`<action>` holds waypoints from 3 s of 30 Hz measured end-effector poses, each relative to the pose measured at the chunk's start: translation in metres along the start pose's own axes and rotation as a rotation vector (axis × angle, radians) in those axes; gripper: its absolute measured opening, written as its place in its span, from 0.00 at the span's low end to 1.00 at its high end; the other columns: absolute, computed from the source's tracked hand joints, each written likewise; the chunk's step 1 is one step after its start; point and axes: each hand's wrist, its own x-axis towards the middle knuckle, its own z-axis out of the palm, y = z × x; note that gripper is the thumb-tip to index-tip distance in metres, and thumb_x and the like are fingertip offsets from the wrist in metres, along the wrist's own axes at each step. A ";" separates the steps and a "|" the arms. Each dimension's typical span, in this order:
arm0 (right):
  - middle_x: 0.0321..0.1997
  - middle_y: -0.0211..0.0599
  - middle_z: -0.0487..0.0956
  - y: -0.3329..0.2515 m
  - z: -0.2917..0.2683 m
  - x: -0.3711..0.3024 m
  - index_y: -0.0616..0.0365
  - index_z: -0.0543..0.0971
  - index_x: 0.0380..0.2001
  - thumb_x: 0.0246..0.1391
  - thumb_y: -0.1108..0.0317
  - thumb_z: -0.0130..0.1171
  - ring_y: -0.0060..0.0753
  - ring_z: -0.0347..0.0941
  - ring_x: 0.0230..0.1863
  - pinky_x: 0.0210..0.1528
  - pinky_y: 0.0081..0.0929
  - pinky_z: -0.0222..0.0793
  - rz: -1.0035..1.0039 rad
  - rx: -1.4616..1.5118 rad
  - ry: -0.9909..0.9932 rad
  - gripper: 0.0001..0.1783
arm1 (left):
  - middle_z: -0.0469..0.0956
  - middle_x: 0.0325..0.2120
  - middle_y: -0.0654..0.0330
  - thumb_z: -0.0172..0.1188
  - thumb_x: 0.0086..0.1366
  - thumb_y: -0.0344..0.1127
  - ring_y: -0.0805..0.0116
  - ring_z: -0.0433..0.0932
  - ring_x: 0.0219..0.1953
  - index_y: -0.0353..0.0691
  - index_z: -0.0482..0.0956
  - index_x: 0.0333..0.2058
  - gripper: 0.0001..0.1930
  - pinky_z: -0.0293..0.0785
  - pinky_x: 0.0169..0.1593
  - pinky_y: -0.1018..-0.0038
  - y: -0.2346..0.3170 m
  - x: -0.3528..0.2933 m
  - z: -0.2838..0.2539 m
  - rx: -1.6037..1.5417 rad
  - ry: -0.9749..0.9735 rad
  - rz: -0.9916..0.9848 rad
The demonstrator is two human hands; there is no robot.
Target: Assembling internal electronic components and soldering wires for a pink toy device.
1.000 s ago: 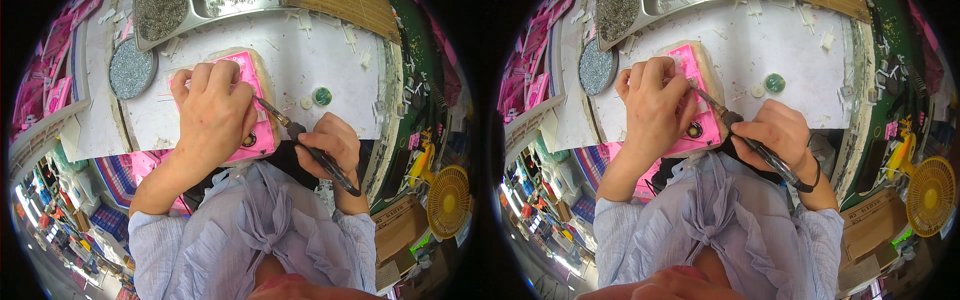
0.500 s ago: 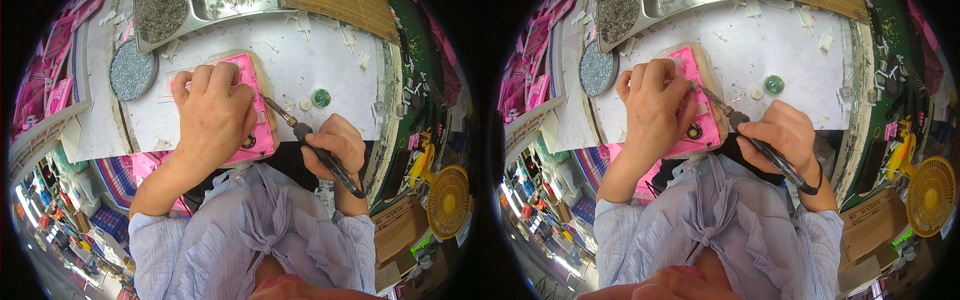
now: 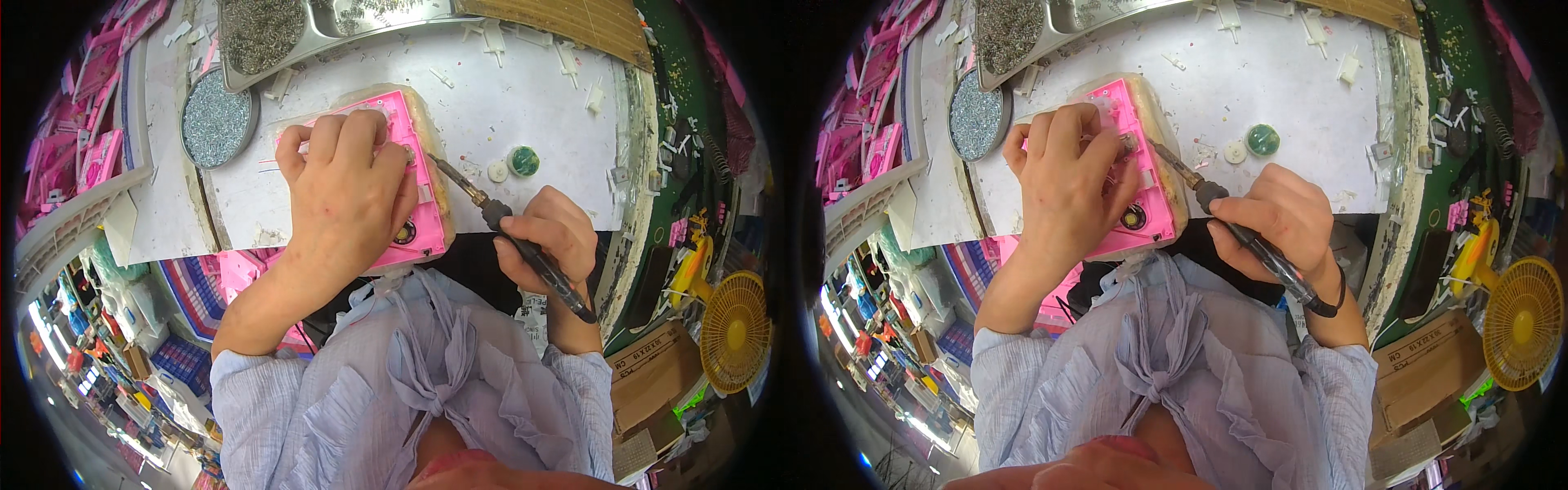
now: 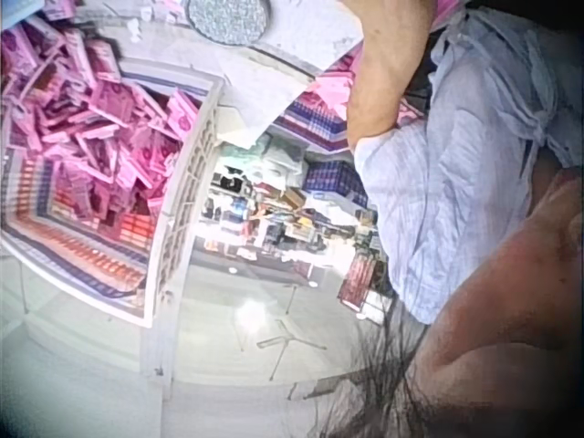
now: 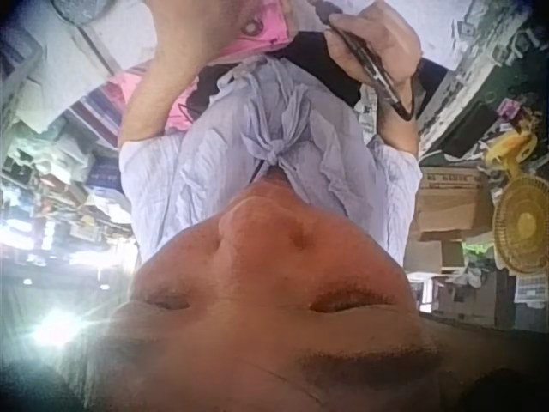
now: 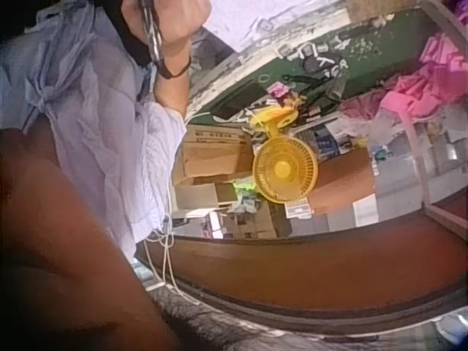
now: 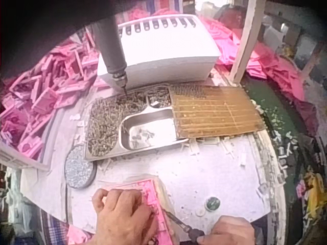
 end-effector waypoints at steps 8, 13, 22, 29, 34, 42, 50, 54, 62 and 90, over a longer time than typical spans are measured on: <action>0.19 0.31 0.70 0.001 -0.006 0.004 0.58 0.82 0.38 0.38 0.79 0.73 0.33 0.65 0.17 0.20 0.27 0.59 -0.027 0.002 0.002 0.19 | 0.76 0.44 0.59 0.74 0.55 0.41 0.56 0.74 0.46 0.42 0.80 0.51 0.26 0.64 0.51 0.60 -0.026 -0.027 -0.021 0.018 0.136 -0.124; 0.18 0.32 0.71 0.000 -0.004 0.010 0.60 0.81 0.39 0.41 0.78 0.72 0.33 0.66 0.18 0.20 0.27 0.59 -0.041 0.041 0.052 0.18 | 0.74 0.27 0.60 0.70 0.61 0.35 0.59 0.75 0.28 0.39 0.81 0.51 0.20 0.68 0.37 0.63 -0.057 -0.062 -0.027 0.090 -0.119 -0.235; 0.34 0.40 0.81 -0.030 0.037 0.033 0.63 0.78 0.53 0.54 0.77 0.70 0.30 0.78 0.33 0.37 0.24 0.73 0.271 0.319 0.092 0.22 | 0.85 0.29 0.61 0.69 0.63 0.25 0.80 0.80 0.26 0.33 0.83 0.36 0.04 0.76 0.28 0.83 -0.038 -0.031 -0.005 -0.809 0.284 -0.413; 0.44 0.40 0.83 -0.023 0.082 0.082 0.64 0.73 0.61 0.56 0.83 0.65 0.27 0.80 0.47 0.52 0.25 0.76 0.262 0.315 -0.067 0.29 | 0.83 0.25 0.64 0.67 0.67 0.26 0.82 0.79 0.26 0.30 0.84 0.37 0.05 0.75 0.30 0.84 -0.038 -0.037 0.005 -1.255 0.225 -0.678; 0.46 0.39 0.82 -0.022 0.095 0.098 0.62 0.72 0.62 0.56 0.84 0.64 0.27 0.81 0.48 0.53 0.25 0.78 0.287 0.312 -0.122 0.30 | 0.82 0.29 0.64 0.61 0.72 0.26 0.82 0.76 0.28 0.30 0.83 0.42 0.06 0.69 0.30 0.86 -0.047 -0.044 0.003 -1.247 0.104 -0.591; 0.41 0.36 0.82 -0.024 0.108 0.106 0.55 0.77 0.59 0.53 0.82 0.65 0.28 0.83 0.41 0.46 0.25 0.79 0.316 0.492 -0.061 0.28 | 0.81 0.27 0.64 0.60 0.72 0.27 0.81 0.76 0.29 0.30 0.83 0.42 0.06 0.72 0.34 0.83 -0.057 -0.045 0.004 -1.301 0.039 -0.530; 0.46 0.38 0.80 -0.014 0.106 0.094 0.63 0.70 0.64 0.55 0.86 0.65 0.24 0.80 0.46 0.52 0.23 0.79 0.259 0.328 -0.103 0.32 | 0.83 0.31 0.65 0.64 0.70 0.28 0.81 0.78 0.30 0.33 0.83 0.37 0.04 0.74 0.35 0.82 -0.053 -0.045 0.007 -1.396 0.186 -0.616; 0.47 0.38 0.79 -0.015 0.106 0.093 0.62 0.69 0.65 0.54 0.86 0.66 0.25 0.80 0.46 0.52 0.24 0.79 0.287 0.374 -0.086 0.34 | 0.83 0.34 0.63 0.66 0.68 0.27 0.79 0.79 0.33 0.32 0.83 0.37 0.04 0.73 0.36 0.82 -0.057 -0.043 0.017 -1.258 0.283 -0.466; 0.48 0.39 0.77 -0.020 0.103 0.092 0.62 0.67 0.66 0.52 0.84 0.69 0.26 0.81 0.45 0.53 0.25 0.79 0.362 0.462 -0.047 0.38 | 0.81 0.37 0.60 0.66 0.65 0.24 0.77 0.78 0.38 0.31 0.84 0.37 0.03 0.74 0.40 0.81 -0.054 -0.044 0.010 -1.245 0.209 -0.462; 0.33 0.39 0.86 -0.018 0.043 0.071 0.63 0.83 0.42 0.46 0.72 0.77 0.28 0.83 0.29 0.32 0.21 0.77 0.028 0.054 0.061 0.19 | 0.72 0.33 0.58 0.68 0.55 0.24 0.69 0.79 0.28 0.33 0.81 0.29 0.04 0.78 0.32 0.74 -0.043 -0.037 0.005 -0.714 0.216 -0.414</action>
